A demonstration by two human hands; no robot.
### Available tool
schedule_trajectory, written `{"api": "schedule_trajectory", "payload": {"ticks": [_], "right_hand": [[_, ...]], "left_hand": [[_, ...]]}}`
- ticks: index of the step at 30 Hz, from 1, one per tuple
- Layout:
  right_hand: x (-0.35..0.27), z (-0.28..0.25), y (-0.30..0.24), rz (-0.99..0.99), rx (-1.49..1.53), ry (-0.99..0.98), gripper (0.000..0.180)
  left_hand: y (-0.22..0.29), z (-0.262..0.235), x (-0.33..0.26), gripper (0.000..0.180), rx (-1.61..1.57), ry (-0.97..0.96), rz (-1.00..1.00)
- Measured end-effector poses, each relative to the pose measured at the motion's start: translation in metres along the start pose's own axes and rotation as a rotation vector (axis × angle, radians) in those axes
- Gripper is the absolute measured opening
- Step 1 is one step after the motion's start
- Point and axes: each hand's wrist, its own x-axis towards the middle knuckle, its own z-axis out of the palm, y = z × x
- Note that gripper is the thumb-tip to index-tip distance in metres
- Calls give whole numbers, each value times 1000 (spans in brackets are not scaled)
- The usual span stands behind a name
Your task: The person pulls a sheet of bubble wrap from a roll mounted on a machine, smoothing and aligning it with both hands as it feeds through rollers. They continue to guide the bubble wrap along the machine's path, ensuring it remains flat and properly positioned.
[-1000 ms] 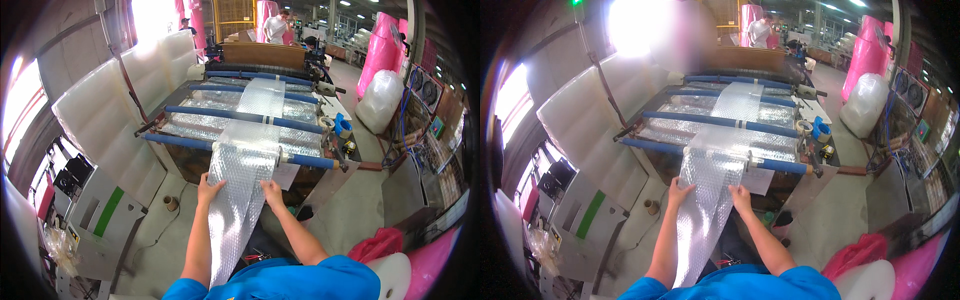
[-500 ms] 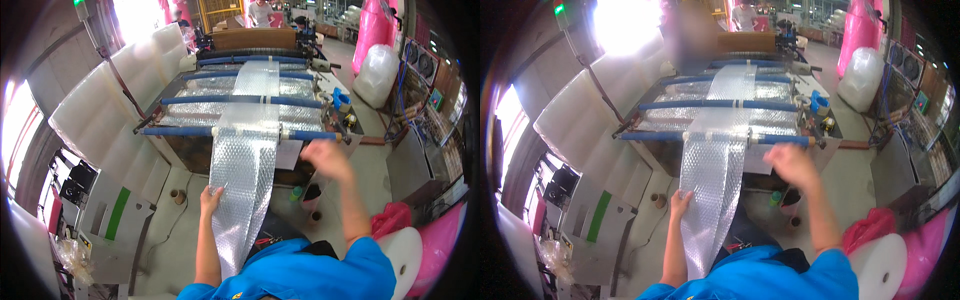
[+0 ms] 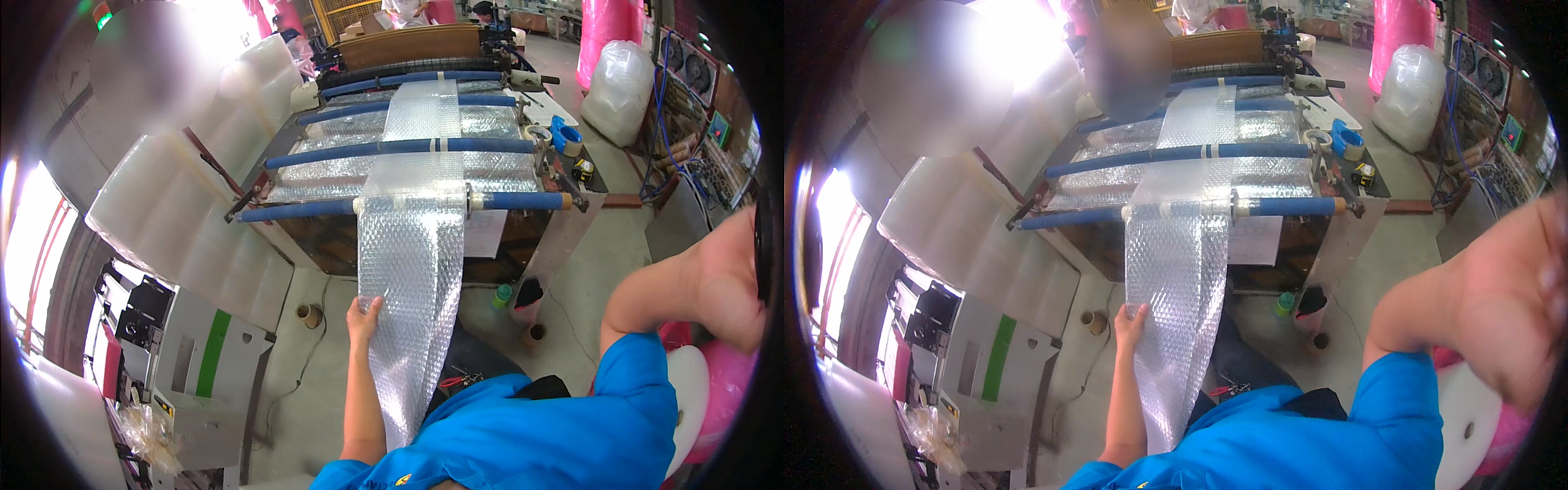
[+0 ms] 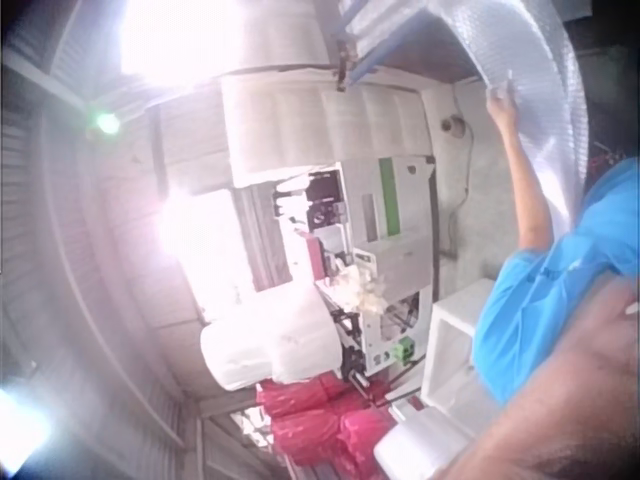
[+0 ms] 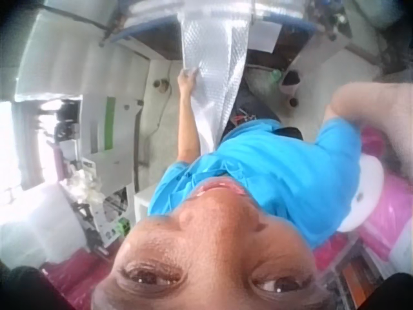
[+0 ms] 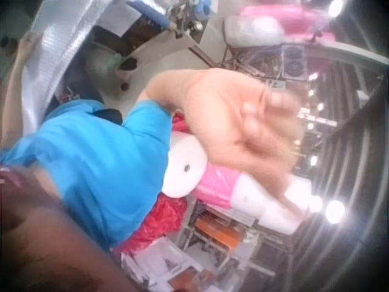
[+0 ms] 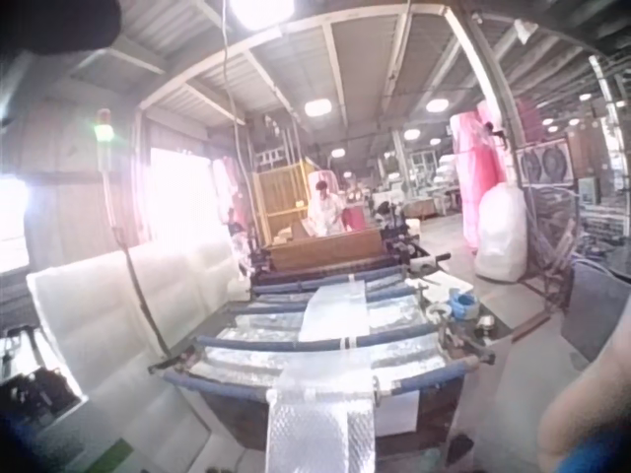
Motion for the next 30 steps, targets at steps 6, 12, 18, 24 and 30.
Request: {"api": "schedule_trajectory", "payload": {"ticks": [6, 12, 18, 24, 30], "right_hand": [[-5, 30, 19, 372, 396, -1012, 35], [-49, 55, 23, 542, 487, -897, 34], [-76, 86, 32, 750, 487, -863, 30], [-114, 71, 66, 1397, -815, -404, 25], [-170, 45, 95, 1047, -868, 225, 54]], "left_hand": [[-10, 5, 5, 32, 25, -42, -55], [-6, 5, 2, 28, -10, -36, -66], [-15, 13, 9, 27, 50, -65, -52], [-16, 12, 6, 29, -22, -15, -27], [-9, 15, 7, 32, -13, -98, -161]]}}
